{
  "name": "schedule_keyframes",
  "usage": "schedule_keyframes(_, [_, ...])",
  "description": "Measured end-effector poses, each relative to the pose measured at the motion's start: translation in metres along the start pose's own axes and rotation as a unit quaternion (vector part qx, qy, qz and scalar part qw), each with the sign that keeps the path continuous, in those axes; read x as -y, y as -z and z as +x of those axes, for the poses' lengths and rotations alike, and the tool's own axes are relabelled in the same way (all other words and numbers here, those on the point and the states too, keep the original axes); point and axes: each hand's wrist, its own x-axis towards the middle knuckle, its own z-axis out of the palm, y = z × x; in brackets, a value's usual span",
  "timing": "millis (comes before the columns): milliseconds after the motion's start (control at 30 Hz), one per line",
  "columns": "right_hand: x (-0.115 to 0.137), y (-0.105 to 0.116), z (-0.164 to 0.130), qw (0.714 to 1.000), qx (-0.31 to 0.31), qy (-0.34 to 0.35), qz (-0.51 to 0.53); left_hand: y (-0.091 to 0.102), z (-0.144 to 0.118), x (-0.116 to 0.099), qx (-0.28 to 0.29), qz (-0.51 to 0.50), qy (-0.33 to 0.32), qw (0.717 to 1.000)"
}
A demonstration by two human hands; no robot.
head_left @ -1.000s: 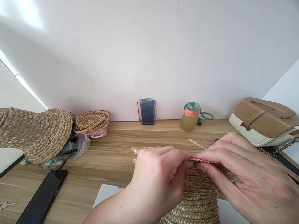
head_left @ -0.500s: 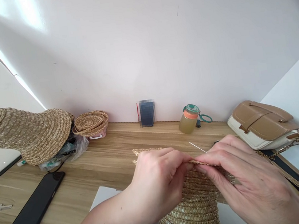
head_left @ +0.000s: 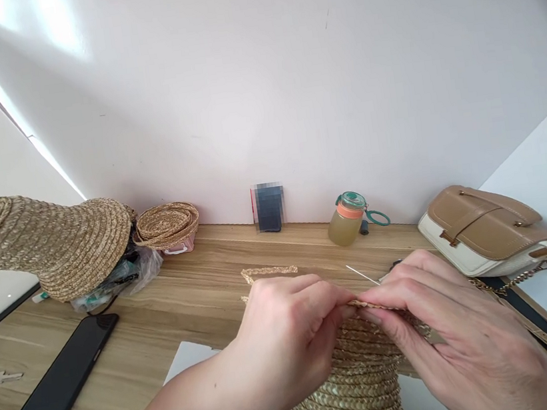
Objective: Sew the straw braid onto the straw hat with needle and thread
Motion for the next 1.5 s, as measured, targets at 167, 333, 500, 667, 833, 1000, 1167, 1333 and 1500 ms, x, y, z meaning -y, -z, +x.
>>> schedule_keyframes(167, [-0.002, -0.002, 0.001, 1.000, 0.008, -0.006, 0.008, 0.006, 0.000, 0.001, 0.041, 0.016, -0.006, 0.999])
schedule_keyframes(333, [-0.002, -0.002, 0.001, 1.000, 0.018, -0.009, 0.015, 0.015, -0.001, -0.002, 0.101, 0.008, 0.023, 0.995])
schedule_keyframes(500, [-0.004, 0.001, 0.000, 1.000, 0.022, -0.012, 0.009, 0.026, -0.002, 0.002, 0.102, 0.048, 0.041, 0.993])
schedule_keyframes(667, [-0.006, 0.004, -0.002, 1.000, 0.027, -0.013, -0.007, 0.027, -0.002, 0.008, 0.110, 0.041, 0.036, 0.992])
schedule_keyframes(833, [-0.006, 0.006, -0.001, 0.999, 0.027, -0.018, -0.008, 0.024, -0.001, 0.008, 0.115, 0.043, 0.045, 0.991])
schedule_keyframes(1000, [-0.007, 0.006, 0.000, 0.999, 0.023, -0.029, -0.007, 0.023, 0.001, 0.008, 0.119, 0.038, 0.049, 0.991])
schedule_keyframes(1167, [-0.009, 0.005, -0.001, 0.999, 0.028, -0.027, -0.001, 0.023, 0.001, 0.008, 0.115, 0.025, 0.048, 0.992])
schedule_keyframes(1333, [-0.006, 0.006, 0.001, 0.999, 0.033, -0.025, 0.019, 0.022, -0.002, 0.008, 0.116, 0.017, 0.040, 0.992])
schedule_keyframes(1500, [-0.007, 0.008, 0.001, 0.999, 0.040, -0.021, 0.024, 0.030, 0.009, 0.005, 0.090, 0.009, 0.015, 0.996])
